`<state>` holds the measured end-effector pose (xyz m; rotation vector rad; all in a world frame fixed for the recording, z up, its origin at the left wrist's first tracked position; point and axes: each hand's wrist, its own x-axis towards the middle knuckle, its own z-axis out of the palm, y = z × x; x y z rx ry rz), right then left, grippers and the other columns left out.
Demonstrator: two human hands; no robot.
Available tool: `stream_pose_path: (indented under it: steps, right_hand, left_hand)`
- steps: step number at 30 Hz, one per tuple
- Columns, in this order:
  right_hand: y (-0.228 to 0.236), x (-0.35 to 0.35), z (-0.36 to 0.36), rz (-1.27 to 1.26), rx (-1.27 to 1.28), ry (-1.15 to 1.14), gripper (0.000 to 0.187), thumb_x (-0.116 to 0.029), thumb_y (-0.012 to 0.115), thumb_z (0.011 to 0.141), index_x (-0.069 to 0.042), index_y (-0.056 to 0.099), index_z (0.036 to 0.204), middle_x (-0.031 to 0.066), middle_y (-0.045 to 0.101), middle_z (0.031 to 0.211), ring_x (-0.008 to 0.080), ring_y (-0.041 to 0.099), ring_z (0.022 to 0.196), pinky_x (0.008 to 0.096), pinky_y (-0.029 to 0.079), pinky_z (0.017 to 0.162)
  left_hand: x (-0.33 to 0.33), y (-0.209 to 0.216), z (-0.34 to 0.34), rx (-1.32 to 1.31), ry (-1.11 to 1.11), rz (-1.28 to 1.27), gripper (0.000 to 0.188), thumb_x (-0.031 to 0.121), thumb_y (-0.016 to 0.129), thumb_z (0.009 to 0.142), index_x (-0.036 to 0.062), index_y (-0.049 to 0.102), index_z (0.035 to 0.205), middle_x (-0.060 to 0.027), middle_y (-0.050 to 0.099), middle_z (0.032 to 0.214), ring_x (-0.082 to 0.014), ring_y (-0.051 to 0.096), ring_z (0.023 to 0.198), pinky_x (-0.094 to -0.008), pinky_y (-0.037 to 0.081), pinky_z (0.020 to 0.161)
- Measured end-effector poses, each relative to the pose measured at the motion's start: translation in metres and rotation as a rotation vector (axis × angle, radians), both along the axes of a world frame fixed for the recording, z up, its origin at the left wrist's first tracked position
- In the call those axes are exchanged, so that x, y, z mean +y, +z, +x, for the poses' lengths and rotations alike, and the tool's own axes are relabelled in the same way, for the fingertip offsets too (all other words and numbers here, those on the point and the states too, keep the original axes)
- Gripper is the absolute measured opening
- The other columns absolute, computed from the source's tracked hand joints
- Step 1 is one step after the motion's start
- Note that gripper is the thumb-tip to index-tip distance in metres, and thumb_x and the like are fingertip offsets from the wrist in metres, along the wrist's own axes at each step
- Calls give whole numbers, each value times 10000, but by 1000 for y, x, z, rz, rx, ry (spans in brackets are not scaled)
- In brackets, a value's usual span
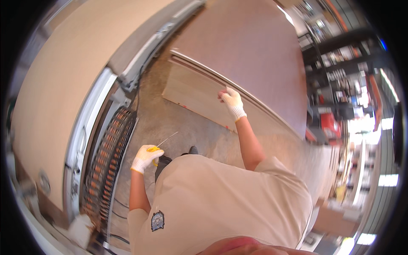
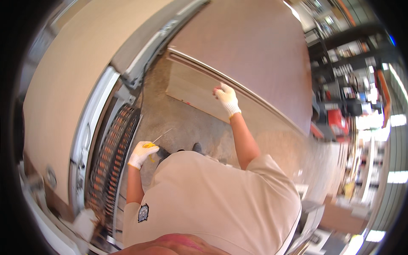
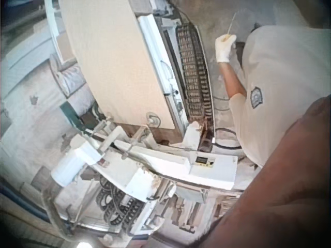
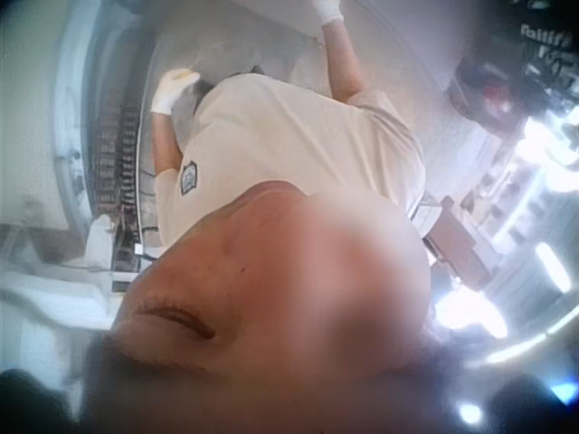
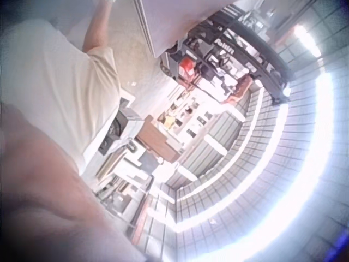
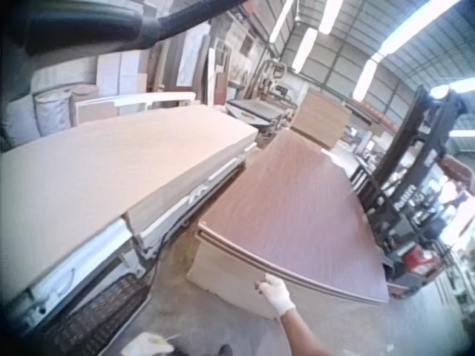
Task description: The person operates a CNC woodworking machine, loads a large wooden panel onto the conveyor, and uses a screwdriver to adjust components. They interact with the control panel and later pour liquid from a thermos into a cup.
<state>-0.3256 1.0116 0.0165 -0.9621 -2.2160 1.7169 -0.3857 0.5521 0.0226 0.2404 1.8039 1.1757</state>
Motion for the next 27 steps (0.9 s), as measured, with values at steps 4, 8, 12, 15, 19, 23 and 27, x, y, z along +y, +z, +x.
stream_pose_path:
  steps: [4,8,12,15,19,23,27]
  right_hand:
    - [4,-1,27,135,-149,46,198,-179,647,931,-25,724,1029,110,742,898,202,689,829,344,548,806]
    - [-20,0,62,396,-348,271,144,-165,633,884,-80,710,972,184,734,948,378,683,908,429,542,823]
    - [-67,3,95,419,-544,508,182,-176,620,889,-89,742,993,148,752,920,333,723,892,423,558,783]
    - [-128,9,105,81,-648,521,180,-166,616,901,-80,755,976,120,753,851,285,745,790,419,560,708]
    - [-227,15,112,-447,-750,482,146,-147,608,892,-104,747,883,69,738,779,217,712,650,377,535,588]
    - [-286,3,123,-436,-957,621,183,-178,636,941,-97,740,1068,81,758,911,227,740,773,413,623,680]
    - [-284,5,144,-326,-835,572,153,-81,633,878,-66,760,962,85,737,854,205,708,706,352,617,643]
  left_hand:
    - [-2,14,-28,-18,-94,-42,216,201,829,862,24,709,831,-4,636,691,-91,564,632,-293,442,583]
    - [27,27,-44,-112,-195,-87,213,181,827,860,5,708,845,2,628,688,-84,552,632,-288,433,587]
    - [66,37,-43,-125,-384,-163,215,171,822,862,-6,705,824,-7,618,658,-90,554,606,-288,432,572]
    - [91,43,-37,-46,-503,-227,231,193,830,858,3,706,813,-10,625,658,-94,564,603,-287,442,572]
    - [103,50,-33,-48,-523,-202,246,210,837,848,9,704,797,-17,646,685,-112,573,609,-296,458,588]
    - [105,63,-24,58,-663,-275,290,260,823,856,9,695,789,-20,626,672,-88,552,667,-303,460,616]
    - [120,77,12,138,-576,-330,376,381,798,856,12,730,872,-65,665,705,-154,613,628,-330,506,596]
